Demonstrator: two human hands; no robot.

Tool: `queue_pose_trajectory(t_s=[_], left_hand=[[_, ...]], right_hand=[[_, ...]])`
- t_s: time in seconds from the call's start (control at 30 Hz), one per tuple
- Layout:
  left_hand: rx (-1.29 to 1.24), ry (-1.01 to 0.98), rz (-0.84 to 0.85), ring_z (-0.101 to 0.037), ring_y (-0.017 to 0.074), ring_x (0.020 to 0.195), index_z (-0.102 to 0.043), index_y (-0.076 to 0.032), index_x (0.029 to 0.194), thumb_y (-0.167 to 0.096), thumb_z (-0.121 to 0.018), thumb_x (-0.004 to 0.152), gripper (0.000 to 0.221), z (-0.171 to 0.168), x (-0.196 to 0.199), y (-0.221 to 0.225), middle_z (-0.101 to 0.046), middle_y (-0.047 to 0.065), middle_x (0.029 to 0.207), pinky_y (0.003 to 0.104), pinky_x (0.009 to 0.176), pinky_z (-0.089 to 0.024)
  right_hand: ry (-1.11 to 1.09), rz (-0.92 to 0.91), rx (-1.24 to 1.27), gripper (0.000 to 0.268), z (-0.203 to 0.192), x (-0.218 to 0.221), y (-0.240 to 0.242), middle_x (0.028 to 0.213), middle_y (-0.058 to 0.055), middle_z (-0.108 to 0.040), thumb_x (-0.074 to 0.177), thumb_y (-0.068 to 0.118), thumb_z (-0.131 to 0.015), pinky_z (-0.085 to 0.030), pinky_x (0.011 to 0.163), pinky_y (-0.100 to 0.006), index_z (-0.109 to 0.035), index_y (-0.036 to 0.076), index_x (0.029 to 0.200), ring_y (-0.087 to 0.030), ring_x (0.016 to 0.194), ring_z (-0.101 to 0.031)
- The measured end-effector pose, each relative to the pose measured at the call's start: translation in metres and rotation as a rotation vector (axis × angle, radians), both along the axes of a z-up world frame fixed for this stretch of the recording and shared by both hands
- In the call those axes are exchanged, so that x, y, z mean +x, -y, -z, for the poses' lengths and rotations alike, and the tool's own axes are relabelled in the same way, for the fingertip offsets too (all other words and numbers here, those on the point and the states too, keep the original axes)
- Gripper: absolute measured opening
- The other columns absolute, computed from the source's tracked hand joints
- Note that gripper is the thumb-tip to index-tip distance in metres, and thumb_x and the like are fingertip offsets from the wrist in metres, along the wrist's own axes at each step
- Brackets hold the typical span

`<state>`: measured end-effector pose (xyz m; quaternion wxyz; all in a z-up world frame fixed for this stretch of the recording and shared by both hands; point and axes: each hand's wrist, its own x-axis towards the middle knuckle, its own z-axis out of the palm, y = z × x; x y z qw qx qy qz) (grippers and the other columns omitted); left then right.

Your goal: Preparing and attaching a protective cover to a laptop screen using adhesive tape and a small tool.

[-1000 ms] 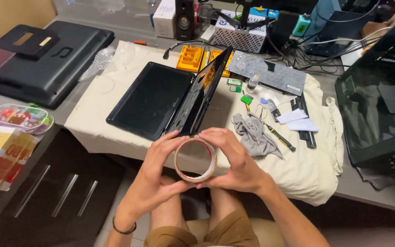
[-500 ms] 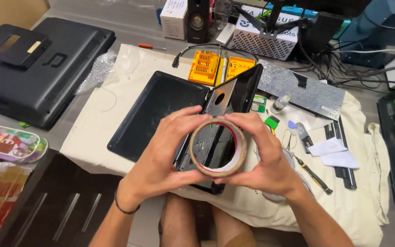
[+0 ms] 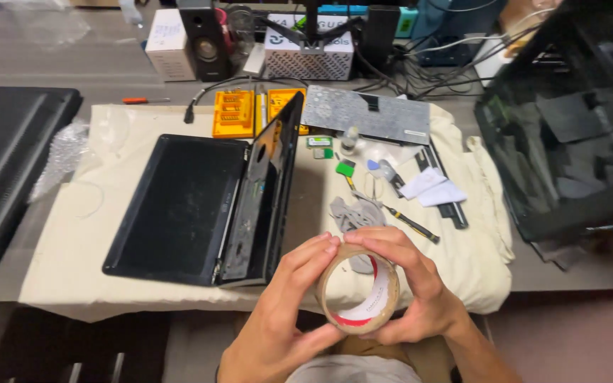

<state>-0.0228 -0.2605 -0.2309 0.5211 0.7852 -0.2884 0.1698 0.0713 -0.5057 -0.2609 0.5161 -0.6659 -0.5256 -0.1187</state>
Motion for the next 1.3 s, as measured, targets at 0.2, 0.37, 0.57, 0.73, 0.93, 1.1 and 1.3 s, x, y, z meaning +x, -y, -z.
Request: queue_pose_trajectory(t_s=[0.2, 0.37, 0.57, 0.73, 0.93, 1.1, 1.3], left_hand=[[0.028, 0.015, 0.074, -0.044, 0.0469, 0.166, -0.043, 0.002, 0.165, -0.023, -0.078, 0.106, 0.073, 0.034, 0.008, 0.04, -0.05, 0.025, 0.172, 0.058, 0.14, -0.038], [0.099, -0.001, 0.094, -0.042, 0.0412, 0.166, -0.044, -0.004, 0.168, -0.026, -0.068, 0.109, 0.068, 0.055, 0.02, 0.057, -0.048, 0.018, 0.174, 0.056, 0.139, -0.035], [0.154, 0.112, -0.054, -0.059, 0.0454, 0.146, -0.057, -0.007, 0.163, 0.0, -0.095, 0.078, 0.092, 0.085, 0.04, 0.072, -0.062, 0.016, 0.154, 0.061, 0.117, -0.049], [0.194, 0.137, -0.1, -0.062, 0.0388, 0.143, -0.059, -0.008, 0.16, -0.003, -0.099, 0.078, 0.092, 0.099, 0.058, 0.073, -0.066, 0.012, 0.153, 0.054, 0.114, -0.051], [0.277, 0.111, -0.017, -0.056, 0.0349, 0.153, -0.053, -0.009, 0.163, 0.004, -0.08, 0.087, 0.082, 0.118, 0.083, 0.064, -0.059, 0.012, 0.165, 0.052, 0.13, -0.045], [0.13, -0.169, 0.059, -0.057, 0.0333, 0.153, -0.056, -0.013, 0.163, -0.037, -0.082, 0.102, 0.07, 0.122, 0.102, 0.062, -0.054, 0.017, 0.169, 0.05, 0.128, -0.044], [0.119, -0.118, -0.049, -0.068, 0.0316, 0.14, -0.067, -0.01, 0.152, -0.026, -0.079, 0.107, 0.049, 0.113, 0.124, 0.069, -0.068, 0.013, 0.156, 0.046, 0.121, -0.052]], right_hand=[[-0.108, 0.18, -0.148, 0.096, 0.006, -0.035, 0.052, 0.163, -0.023, -0.061, 0.082, 0.016, -0.1, -0.046, 0.137, -0.05, -0.048, 0.0, 0.161, -0.038, 0.155, -0.06], [-0.183, 0.255, -0.15, 0.093, 0.035, -0.04, 0.072, 0.171, -0.022, -0.052, 0.085, 0.009, -0.096, -0.04, 0.138, -0.051, -0.046, 0.009, 0.163, -0.038, 0.163, -0.051], [-0.403, 0.286, 0.03, 0.09, 0.081, -0.027, 0.08, 0.163, -0.02, -0.058, 0.079, 0.011, -0.102, -0.054, 0.118, -0.052, -0.057, 0.006, 0.157, -0.033, 0.139, -0.067], [-0.612, 0.339, 0.109, 0.071, 0.11, -0.011, 0.087, 0.152, -0.01, -0.069, 0.086, 0.006, -0.096, -0.058, 0.114, -0.04, -0.066, 0.005, 0.15, -0.018, 0.125, -0.072], [-0.723, 0.348, 0.089, 0.048, 0.116, 0.008, 0.089, 0.144, -0.012, -0.073, 0.098, 0.011, -0.084, -0.055, 0.123, -0.035, -0.069, 0.003, 0.143, -0.022, 0.136, -0.07], [-0.711, 0.381, 0.131, 0.044, 0.126, 0.029, 0.09, 0.143, -0.017, -0.075, 0.09, -0.002, -0.089, -0.06, 0.117, -0.036, -0.072, 0.003, 0.13, -0.028, 0.142, -0.069], [-0.64, 0.407, 0.108, 0.049, 0.124, 0.033, 0.089, 0.146, -0.021, -0.072, 0.09, -0.005, -0.088, -0.061, 0.12, -0.038, -0.069, 0.003, 0.135, -0.031, 0.144, -0.069]])
